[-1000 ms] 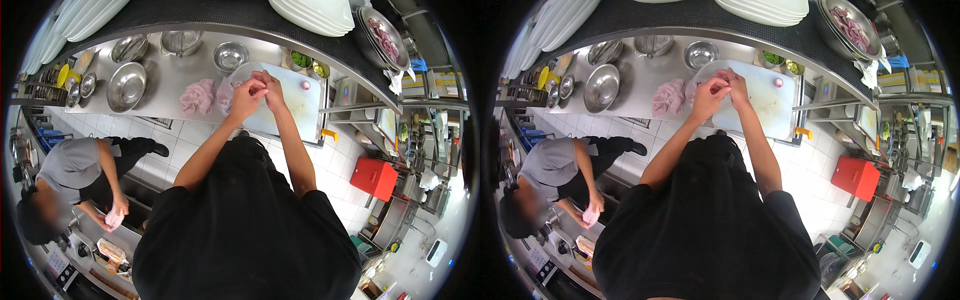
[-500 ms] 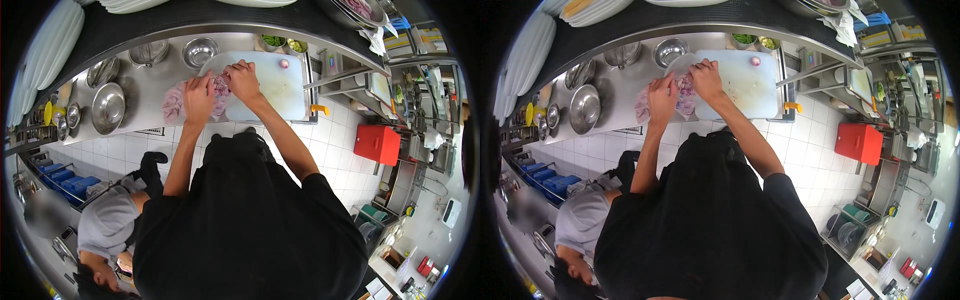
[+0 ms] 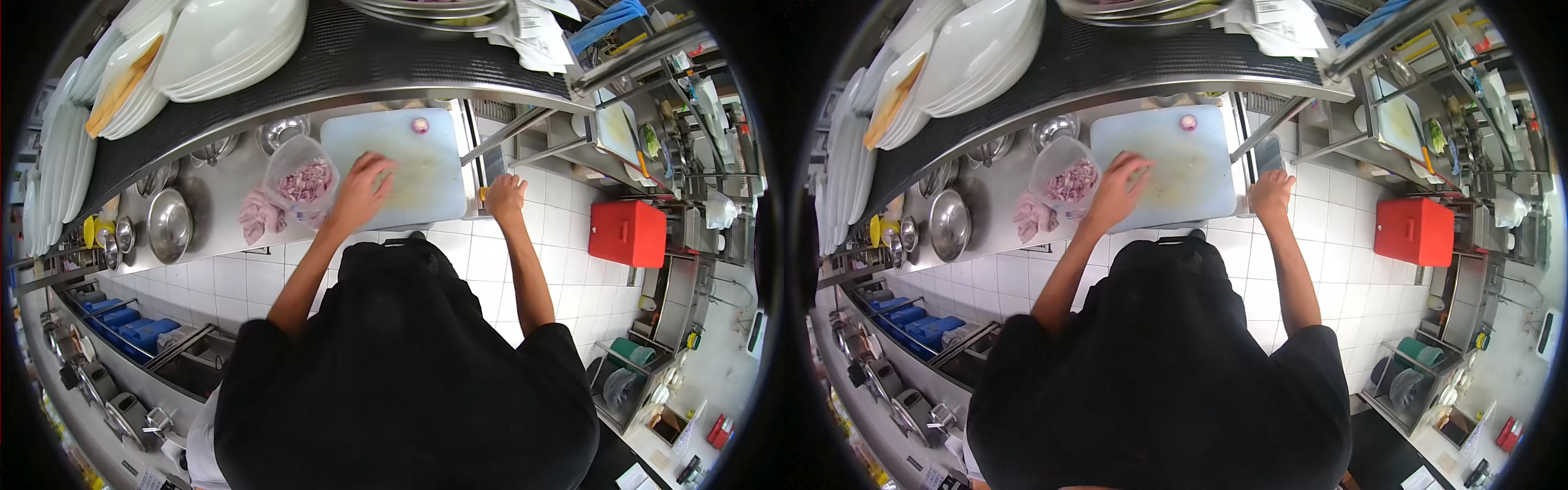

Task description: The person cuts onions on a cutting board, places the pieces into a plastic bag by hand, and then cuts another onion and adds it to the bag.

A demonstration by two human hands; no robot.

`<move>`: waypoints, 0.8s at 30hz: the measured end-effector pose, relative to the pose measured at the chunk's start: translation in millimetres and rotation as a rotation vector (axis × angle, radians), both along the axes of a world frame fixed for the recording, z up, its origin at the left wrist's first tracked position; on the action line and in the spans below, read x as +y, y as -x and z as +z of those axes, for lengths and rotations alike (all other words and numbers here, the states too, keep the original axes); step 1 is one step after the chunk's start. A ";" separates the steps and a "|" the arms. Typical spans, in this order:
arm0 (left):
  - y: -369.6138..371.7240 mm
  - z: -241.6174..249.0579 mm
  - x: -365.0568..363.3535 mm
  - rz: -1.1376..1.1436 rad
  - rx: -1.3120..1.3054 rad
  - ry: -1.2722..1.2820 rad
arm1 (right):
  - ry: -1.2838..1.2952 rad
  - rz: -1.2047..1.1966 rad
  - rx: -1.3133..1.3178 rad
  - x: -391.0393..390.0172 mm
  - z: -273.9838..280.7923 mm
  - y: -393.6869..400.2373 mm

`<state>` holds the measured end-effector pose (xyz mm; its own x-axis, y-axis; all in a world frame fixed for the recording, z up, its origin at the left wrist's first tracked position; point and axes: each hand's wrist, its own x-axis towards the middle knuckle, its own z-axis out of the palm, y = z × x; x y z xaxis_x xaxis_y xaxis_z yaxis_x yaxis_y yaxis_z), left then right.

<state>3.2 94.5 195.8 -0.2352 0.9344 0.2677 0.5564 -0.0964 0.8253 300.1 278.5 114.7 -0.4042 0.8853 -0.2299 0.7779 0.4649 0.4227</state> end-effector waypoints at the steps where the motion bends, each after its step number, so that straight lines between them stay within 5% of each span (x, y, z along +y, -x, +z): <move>1: -5.9 -24.2 31.5 -0.044 0.087 -0.010 | -0.024 0.028 0.042 13.3 -14.9 -13.4; 4: -14.1 -80.8 125.2 -0.080 0.293 0.111 | 0.443 -0.067 -0.123 37.3 1.0 -3.0; 7: -9.4 -136.1 195.4 -0.069 0.402 0.235 | 0.501 0.095 -0.208 61.0 -60.9 -17.4; 10: 11.6 -201.8 230.4 -0.180 0.337 0.307 | 0.581 -0.044 -0.277 78.5 -83.0 -4.3; 17: -39.7 -188.1 146.1 0.154 0.200 0.391 | 0.659 -0.161 -0.025 74.8 -93.0 -33.4; 24: -54.5 -187.0 75.2 0.284 0.095 0.191 | 0.404 -0.136 0.145 4.2 93.7 -86.8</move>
